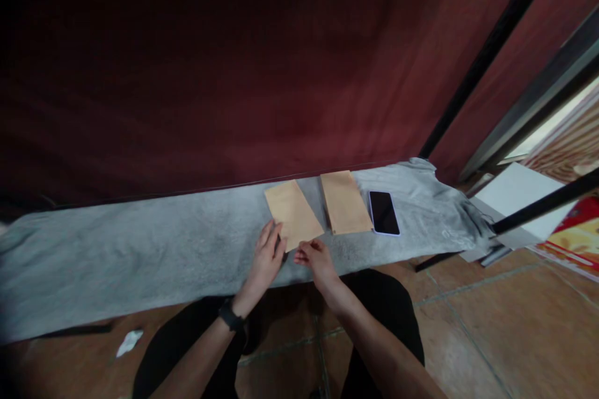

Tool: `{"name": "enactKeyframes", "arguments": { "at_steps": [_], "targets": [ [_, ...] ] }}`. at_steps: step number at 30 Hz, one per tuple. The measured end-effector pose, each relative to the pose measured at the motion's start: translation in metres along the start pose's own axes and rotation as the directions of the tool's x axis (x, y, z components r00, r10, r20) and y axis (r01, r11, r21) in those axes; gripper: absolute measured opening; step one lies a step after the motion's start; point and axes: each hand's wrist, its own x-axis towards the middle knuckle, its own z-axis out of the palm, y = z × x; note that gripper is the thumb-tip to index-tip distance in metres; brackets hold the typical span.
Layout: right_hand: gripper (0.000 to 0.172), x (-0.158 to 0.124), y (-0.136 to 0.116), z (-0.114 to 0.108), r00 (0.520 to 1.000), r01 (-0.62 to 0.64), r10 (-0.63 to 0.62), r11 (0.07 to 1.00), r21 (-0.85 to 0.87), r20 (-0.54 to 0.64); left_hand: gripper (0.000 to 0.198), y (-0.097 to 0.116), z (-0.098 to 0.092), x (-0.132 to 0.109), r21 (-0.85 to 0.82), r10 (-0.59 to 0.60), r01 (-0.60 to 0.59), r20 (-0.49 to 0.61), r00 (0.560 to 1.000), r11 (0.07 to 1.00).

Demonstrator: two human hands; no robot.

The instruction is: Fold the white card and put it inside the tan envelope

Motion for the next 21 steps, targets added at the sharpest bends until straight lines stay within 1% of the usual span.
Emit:
{"name": "enactKeyframes", "arguments": {
  "at_steps": [2,3,5,7,9,10,11,12,13,14,15,16,17,18,19,20,21],
  "targets": [
    [0.041,-0.003,0.004,-0.001,0.997,-0.068,0.069,0.998,-0.015,0.024,0.05,-0.005,0.005,-0.004,0.154,0.036,-0.042,0.044,0.998,0.987],
    [0.04,-0.004,0.005,-0.002,0.995,-0.091,0.093,0.995,-0.028,0.039,0.051,-0.007,0.008,-0.004,0.204,0.044,-0.059,0.078,0.996,0.977],
    [0.036,-0.004,0.005,-0.005,0.986,-0.134,0.139,0.989,-0.066,0.087,0.052,-0.01,0.012,-0.003,0.249,0.07,-0.112,0.174,0.982,0.962],
    [0.032,-0.005,0.002,-0.01,0.971,-0.177,0.195,0.975,-0.135,0.137,0.052,-0.014,0.018,-0.001,0.27,0.096,-0.169,0.267,0.959,0.948],
    [0.036,-0.005,-0.002,-0.016,0.947,-0.21,0.259,0.947,-0.243,0.191,0.05,-0.016,0.022,0.001,0.303,0.102,-0.209,0.334,0.937,0.93],
    [0.04,-0.005,-0.004,-0.018,0.938,-0.203,0.274,0.93,-0.307,0.212,0.05,-0.017,0.024,0.001,0.322,0.097,-0.218,0.352,0.931,0.921],
    [0.044,-0.006,-0.006,-0.021,0.939,-0.165,0.261,0.912,-0.375,0.222,0.049,-0.017,0.025,0.002,0.339,0.09,-0.222,0.364,0.927,0.914],
    [0.047,-0.006,-0.008,-0.022,0.953,-0.084,0.202,0.891,-0.446,0.226,0.049,-0.017,0.025,0.002,0.349,0.085,-0.225,0.373,0.924,0.91],
    [0.048,-0.007,-0.009,-0.024,0.968,0.045,0.091,0.852,-0.522,0.232,0.05,-0.017,0.025,0.003,0.354,0.082,-0.226,0.379,0.922,0.908],
    [0.046,-0.008,-0.009,-0.024,0.965,0.206,-0.056,0.771,-0.603,0.257,0.05,-0.016,0.025,0.004,0.357,0.078,-0.225,0.382,0.921,0.907],
    [0.044,-0.009,-0.009,-0.025,0.928,0.369,-0.207,0.635,-0.678,0.31,0.052,-0.015,0.024,0.005,0.36,0.074,-0.222,0.383,0.921,0.906],
    [0.042,-0.01,-0.006,-0.025,0.863,0.501,-0.324,0.457,-0.735,0.388,0.053,-0.014,0.023,0.007,0.363,0.069,-0.22,0.385,0.92,0.906],
    [0.041,-0.011,-0.003,-0.026,0.792,0.586,-0.385,0.263,-0.766,0.474,0.054,-0.013,0.023,0.01,0.366,0.065,-0.217,0.386,0.92,0.905],
    [0.043,-0.013,0.002,-0.026,0.736,0.623,-0.4,0.085,-0.778,0.546,0.055,-0.012,0.024,0.013,0.37,0.061,-0.217,0.389,0.919,0.903],
    [0.045,-0.014,0.008,-0.027,0.704,0.621,-0.393,-0.062,-0.781,0.592,0.055,-0.011,0.025,0.017,0.373,0.061,-0.221,0.396,0.916,0.901],
    [0.048,-0.016,0.015,-0.028,0.691,0.596,-0.386,-0.176,-0.784,0.611,0.055,-0.01,0.027,0.021,0.375,0.061,-0.226,0.405,0.912,0.899],
    [0.049,-0.017,0.021,-0.029,0.684,0.562,-0.388,-0.258,-0.786,0.617,0.055,-0.009,0.03,0.026,0.374,0.062,-0.232,0.414,0.908,0.898]
  ]
}}
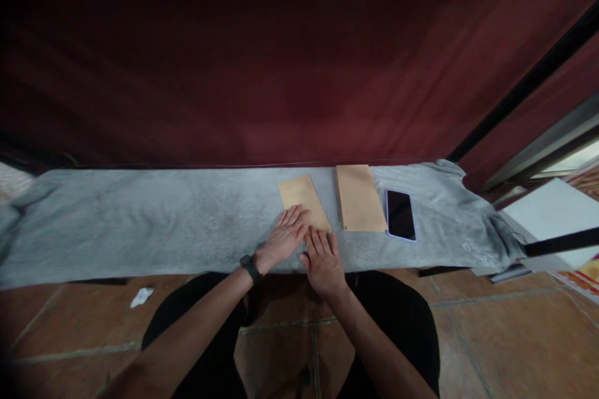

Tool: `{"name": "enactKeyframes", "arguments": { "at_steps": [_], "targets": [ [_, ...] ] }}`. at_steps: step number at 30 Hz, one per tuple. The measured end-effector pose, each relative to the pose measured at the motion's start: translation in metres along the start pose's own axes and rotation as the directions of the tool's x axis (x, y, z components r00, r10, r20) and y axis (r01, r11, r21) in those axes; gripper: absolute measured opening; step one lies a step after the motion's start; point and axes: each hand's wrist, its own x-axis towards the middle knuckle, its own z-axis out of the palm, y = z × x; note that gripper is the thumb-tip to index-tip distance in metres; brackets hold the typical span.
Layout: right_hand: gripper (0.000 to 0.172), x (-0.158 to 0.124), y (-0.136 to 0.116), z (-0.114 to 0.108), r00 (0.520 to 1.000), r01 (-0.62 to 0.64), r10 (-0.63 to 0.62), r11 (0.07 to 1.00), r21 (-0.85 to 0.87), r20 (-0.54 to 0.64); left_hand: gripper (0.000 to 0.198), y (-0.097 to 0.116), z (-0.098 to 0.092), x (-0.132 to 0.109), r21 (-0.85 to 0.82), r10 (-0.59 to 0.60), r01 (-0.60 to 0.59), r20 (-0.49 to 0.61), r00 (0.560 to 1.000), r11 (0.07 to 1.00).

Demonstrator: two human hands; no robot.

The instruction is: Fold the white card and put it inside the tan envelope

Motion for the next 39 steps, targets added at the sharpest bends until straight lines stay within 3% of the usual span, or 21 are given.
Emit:
{"name": "enactKeyframes", "arguments": {
  "at_steps": [5,15,20,27,35,39],
  "targets": [
    [0.059,-0.011,-0.003,0.013,0.999,0.029,-0.031,0.984,-0.173,-0.009,0.053,-0.003,0.001,0.027,-0.016,-0.005,0.005,0.026,1.0,1.0],
    [0.061,-0.01,-0.004,0.0,1.0,0.011,-0.01,0.988,-0.152,0.003,0.055,-0.02,-0.001,0.073,0.016,0.014,-0.014,0.01,1.0,1.0],
    [0.057,-0.008,-0.002,0.0,1.0,0.012,-0.008,0.987,-0.162,0.025,0.056,-0.017,0.003,0.067,0.027,0.015,-0.015,-0.006,1.0,1.0],
    [0.056,-0.006,-0.001,0.001,1.0,0.008,-0.004,0.982,-0.189,0.023,0.054,-0.027,0.001,0.058,0.043,0.153,-0.152,-0.008,0.988,0.987],
    [0.055,-0.005,-0.004,-0.004,0.999,0.015,-0.003,0.97,-0.244,0.048,0.056,-0.022,-0.003,0.065,0.124,0.161,-0.16,0.002,0.987,0.979],
    [0.053,-0.004,-0.005,-0.003,0.999,0.01,-0.001,0.969,-0.249,0.034,0.058,-0.019,-0.004,0.054,0.112,0.163,-0.166,0.032,0.986,0.98]
  ]
}}
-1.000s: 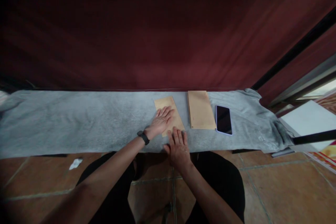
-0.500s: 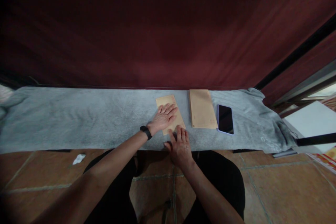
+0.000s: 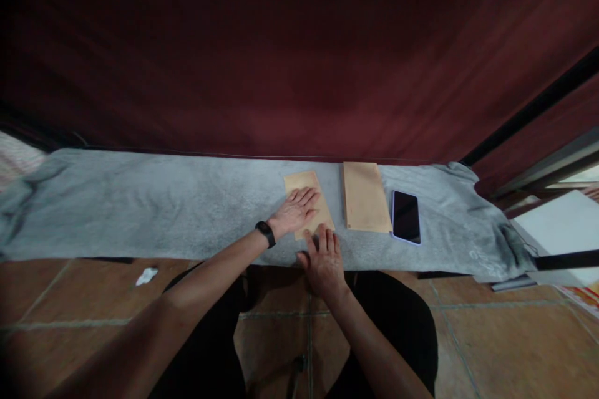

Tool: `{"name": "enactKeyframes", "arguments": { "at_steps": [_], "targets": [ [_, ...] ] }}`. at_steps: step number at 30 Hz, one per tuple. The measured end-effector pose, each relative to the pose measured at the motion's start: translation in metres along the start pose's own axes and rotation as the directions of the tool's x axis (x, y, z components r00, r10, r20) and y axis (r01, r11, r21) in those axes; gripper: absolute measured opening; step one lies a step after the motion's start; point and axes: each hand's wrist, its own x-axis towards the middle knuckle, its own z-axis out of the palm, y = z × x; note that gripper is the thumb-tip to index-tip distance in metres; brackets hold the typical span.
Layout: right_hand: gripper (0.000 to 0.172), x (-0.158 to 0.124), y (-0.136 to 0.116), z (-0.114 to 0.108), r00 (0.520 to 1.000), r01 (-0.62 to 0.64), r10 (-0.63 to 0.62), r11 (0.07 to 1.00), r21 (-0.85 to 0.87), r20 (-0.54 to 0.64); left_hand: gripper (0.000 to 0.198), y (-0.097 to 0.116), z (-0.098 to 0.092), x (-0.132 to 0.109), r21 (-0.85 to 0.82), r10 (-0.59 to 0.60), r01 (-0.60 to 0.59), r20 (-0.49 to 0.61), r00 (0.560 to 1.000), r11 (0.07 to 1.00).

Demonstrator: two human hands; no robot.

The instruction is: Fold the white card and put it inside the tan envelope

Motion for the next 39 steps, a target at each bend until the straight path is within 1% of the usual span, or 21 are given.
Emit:
{"name": "enactKeyframes", "arguments": {
  "at_steps": [3,6,9,11,13,16,19,24,27,29,30,33,36,38,39],
  "targets": [
    [0.048,0.001,0.001,0.001,1.0,-0.001,0.001,1.0,0.013,0.001,0.055,0.003,0.0,-0.022,-0.05,0.023,-0.023,0.001,1.0,0.998],
    [0.044,0.002,0.005,0.001,1.0,0.0,0.0,0.999,0.049,0.008,0.053,0.009,-0.002,-0.052,-0.107,0.065,-0.064,0.002,0.998,0.992],
    [0.044,0.004,0.012,-0.001,1.0,-0.012,0.01,0.994,0.107,0.013,0.053,0.016,-0.005,-0.082,-0.139,0.089,-0.084,0.029,0.996,0.987],
    [0.045,0.006,0.017,-0.002,1.0,-0.02,0.017,0.99,0.143,0.021,0.055,0.02,-0.009,-0.097,-0.142,0.108,-0.101,0.042,0.993,0.985],
    [0.044,0.007,0.023,-0.003,0.999,-0.021,0.017,0.986,0.167,0.029,0.056,0.021,-0.012,-0.106,-0.141,0.14,-0.133,0.042,0.989,0.981],
    [0.041,0.007,0.03,-0.001,1.0,-0.021,0.019,0.985,0.174,0.011,0.055,0.019,-0.017,-0.113,-0.147,0.187,-0.179,0.044,0.981,0.973],
    [0.043,0.005,0.032,0.002,0.997,-0.063,0.068,0.985,0.162,-0.029,0.053,0.019,-0.018,-0.115,-0.158,0.18,-0.17,0.049,0.982,0.973],
    [0.043,0.009,0.034,0.004,0.987,-0.146,0.156,0.966,0.212,-0.028,0.045,0.03,-0.017,-0.115,-0.17,0.069,-0.066,0.012,0.998,0.983],
    [0.044,0.016,0.038,0.007,0.971,-0.206,0.236,0.919,0.336,-0.049,0.041,0.041,-0.018,-0.105,-0.186,-0.007,0.004,-0.013,1.0,0.982],
    [0.043,0.022,0.043,0.008,0.946,-0.25,0.317,0.84,0.482,-0.063,0.04,0.051,-0.02,-0.095,-0.169,-0.048,0.043,-0.026,0.999,0.985],
    [0.042,0.025,0.045,0.008,0.93,-0.265,0.362,0.778,0.57,-0.061,0.041,0.056,-0.021,-0.089,-0.151,-0.07,0.065,-0.03,0.997,0.986],
    [0.041,0.032,0.052,0.003,0.887,-0.258,0.462,0.522,0.813,-0.016,0.04,0.069,-0.024,-0.074,-0.104,-0.153,0.147,-0.049,0.987,0.984],
    [0.041,0.037,0.053,-0.01,0.89,-0.208,0.451,0.278,0.938,0.064,0.032,0.075,-0.026,-0.064,-0.113,-0.257,0.25,-0.055,0.965,0.962],
    [0.044,0.04,0.05,-0.019,0.901,-0.175,0.424,0.149,0.973,0.097,0.028,0.073,-0.03,-0.061,-0.187,-0.344,0.329,-0.049,0.938,0.925],
    [0.045,0.041,0.048,-0.022,0.903,-0.159,0.417,0.099,0.982,0.104,0.027,0.071,-0.032,-0.061,-0.251,-0.399,0.375,-0.052,0.915,0.893]
  ]
}}
